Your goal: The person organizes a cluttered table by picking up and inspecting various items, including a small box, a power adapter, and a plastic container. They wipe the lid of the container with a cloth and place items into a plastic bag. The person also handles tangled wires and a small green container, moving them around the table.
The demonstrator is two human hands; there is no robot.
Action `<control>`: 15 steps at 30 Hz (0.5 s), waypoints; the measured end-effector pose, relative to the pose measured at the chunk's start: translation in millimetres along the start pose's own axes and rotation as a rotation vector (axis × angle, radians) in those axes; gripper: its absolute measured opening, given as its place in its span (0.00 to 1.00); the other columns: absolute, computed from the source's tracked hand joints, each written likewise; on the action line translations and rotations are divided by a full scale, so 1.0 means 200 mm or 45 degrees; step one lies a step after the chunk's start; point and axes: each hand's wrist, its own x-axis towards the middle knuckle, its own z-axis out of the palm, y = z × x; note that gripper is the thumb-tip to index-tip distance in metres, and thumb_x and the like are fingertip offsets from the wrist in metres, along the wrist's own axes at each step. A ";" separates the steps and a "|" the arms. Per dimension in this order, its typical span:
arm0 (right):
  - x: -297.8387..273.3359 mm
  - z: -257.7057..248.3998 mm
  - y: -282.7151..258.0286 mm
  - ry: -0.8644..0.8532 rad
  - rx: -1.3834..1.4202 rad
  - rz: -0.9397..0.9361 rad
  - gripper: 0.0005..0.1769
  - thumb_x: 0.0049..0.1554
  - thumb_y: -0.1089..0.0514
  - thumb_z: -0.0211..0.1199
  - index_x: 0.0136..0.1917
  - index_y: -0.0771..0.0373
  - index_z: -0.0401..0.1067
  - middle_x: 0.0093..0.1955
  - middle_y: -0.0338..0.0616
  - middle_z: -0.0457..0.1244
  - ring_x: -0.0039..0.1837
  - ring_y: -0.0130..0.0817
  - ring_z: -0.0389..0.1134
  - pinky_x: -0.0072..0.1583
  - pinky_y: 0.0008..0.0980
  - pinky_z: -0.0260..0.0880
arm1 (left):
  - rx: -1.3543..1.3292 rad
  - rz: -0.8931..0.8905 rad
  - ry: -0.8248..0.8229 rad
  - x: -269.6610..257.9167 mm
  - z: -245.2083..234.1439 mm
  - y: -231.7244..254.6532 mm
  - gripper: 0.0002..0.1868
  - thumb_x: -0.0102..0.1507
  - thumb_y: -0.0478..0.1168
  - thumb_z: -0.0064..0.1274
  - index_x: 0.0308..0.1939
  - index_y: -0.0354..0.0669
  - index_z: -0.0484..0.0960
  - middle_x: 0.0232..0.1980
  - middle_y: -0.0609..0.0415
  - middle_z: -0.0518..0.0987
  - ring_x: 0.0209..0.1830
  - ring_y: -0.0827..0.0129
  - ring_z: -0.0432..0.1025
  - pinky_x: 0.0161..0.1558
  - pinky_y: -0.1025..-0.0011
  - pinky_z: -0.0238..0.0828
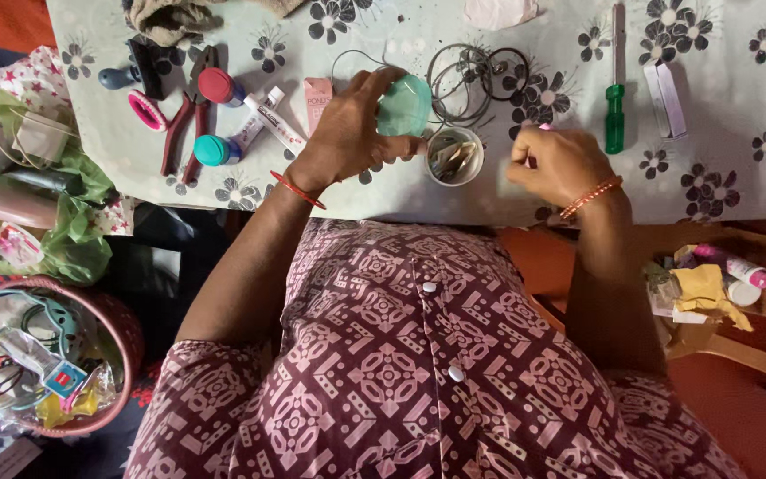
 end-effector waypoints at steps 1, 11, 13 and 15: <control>0.01 -0.02 -0.06 -0.103 -0.053 0.095 0.11 0.62 0.50 0.65 0.47 0.59 0.73 0.40 0.44 0.71 0.35 0.34 0.68 0.37 0.34 0.68 | -0.009 -0.027 -0.012 0.01 -0.01 0.01 0.52 0.51 0.59 0.74 0.70 0.38 0.67 0.60 0.40 0.75 0.52 0.51 0.79 0.41 0.63 0.86; 0.08 0.00 -0.27 0.336 0.390 -0.448 0.10 0.67 0.63 0.57 0.59 0.70 0.72 0.46 0.50 0.68 0.36 0.33 0.67 0.35 0.27 0.70 | 0.220 0.174 -0.148 0.04 0.06 0.13 0.53 0.49 0.53 0.76 0.71 0.37 0.65 0.60 0.37 0.74 0.51 0.48 0.77 0.51 0.64 0.80; 0.05 -0.07 -0.20 0.353 0.374 -0.317 0.13 0.67 0.64 0.57 0.63 0.70 0.72 0.51 0.53 0.69 0.43 0.37 0.71 0.38 0.27 0.74 | 0.313 0.123 -0.234 0.07 0.11 0.17 0.53 0.51 0.50 0.74 0.74 0.40 0.62 0.60 0.39 0.73 0.52 0.50 0.76 0.52 0.65 0.80; 0.02 -0.13 -0.15 0.388 0.333 -0.212 0.14 0.67 0.64 0.57 0.65 0.69 0.72 0.55 0.54 0.70 0.48 0.38 0.74 0.42 0.28 0.76 | 0.497 0.056 -0.346 0.09 0.22 0.24 0.55 0.50 0.51 0.73 0.76 0.47 0.60 0.62 0.38 0.69 0.57 0.47 0.70 0.48 0.60 0.79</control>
